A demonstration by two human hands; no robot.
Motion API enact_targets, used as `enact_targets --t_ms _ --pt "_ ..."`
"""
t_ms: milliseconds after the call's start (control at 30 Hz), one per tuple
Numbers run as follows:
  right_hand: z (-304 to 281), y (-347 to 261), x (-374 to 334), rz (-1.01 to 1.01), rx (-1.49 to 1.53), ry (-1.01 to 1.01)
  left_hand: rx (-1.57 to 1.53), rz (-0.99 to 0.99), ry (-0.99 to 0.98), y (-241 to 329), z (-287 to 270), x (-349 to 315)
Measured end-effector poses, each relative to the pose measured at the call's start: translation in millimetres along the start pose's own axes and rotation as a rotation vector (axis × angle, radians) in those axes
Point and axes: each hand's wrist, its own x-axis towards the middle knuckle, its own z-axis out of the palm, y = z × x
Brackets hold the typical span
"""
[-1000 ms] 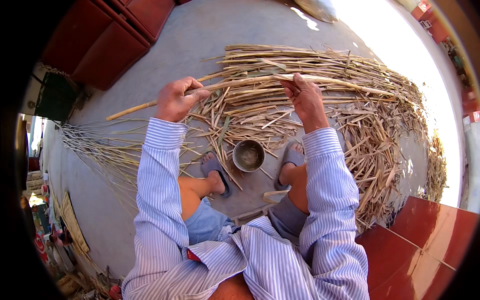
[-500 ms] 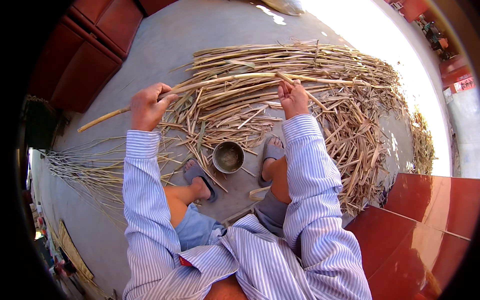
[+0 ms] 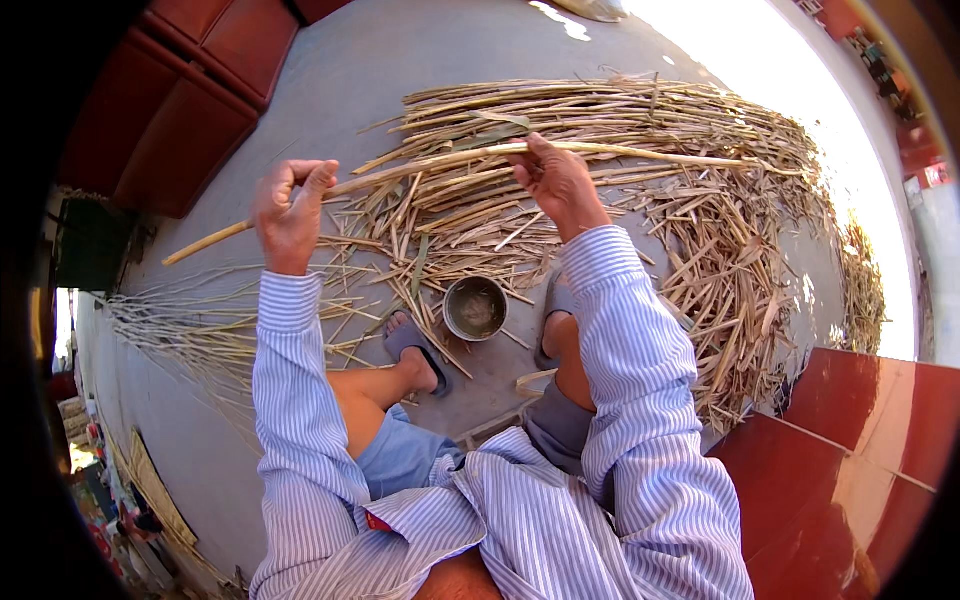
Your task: The person sits on the floor and repeatedly strips thin fibers from long bamboo stalks by hand. The person pulls the fibers lengthwise, separates them, and places the processed strips into a pile on the floor.
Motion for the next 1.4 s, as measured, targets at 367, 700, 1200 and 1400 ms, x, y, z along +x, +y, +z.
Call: enact_targets --t_ms 367,700,1200,1400 --pt "22.8 0.4 -14.9 -0.055 0.077 -0.023 0.413 0.186 -0.254 2.0 2.7 1.5" --pt "14.9 -10.0 -27.9 -0.004 -0.137 -0.071 0.402 0.379 -0.145 7.4 4.8 -9.5" --pt "19.2 -18.7 -26.3 -0.125 -0.050 -0.344 0.135 -0.171 -0.424 2.7 1.6 -1.6" --pt "28.0 -12.1 0.6 -0.170 -0.063 -0.117 0.350 0.356 -0.159 -9.2 -15.1 -13.1"
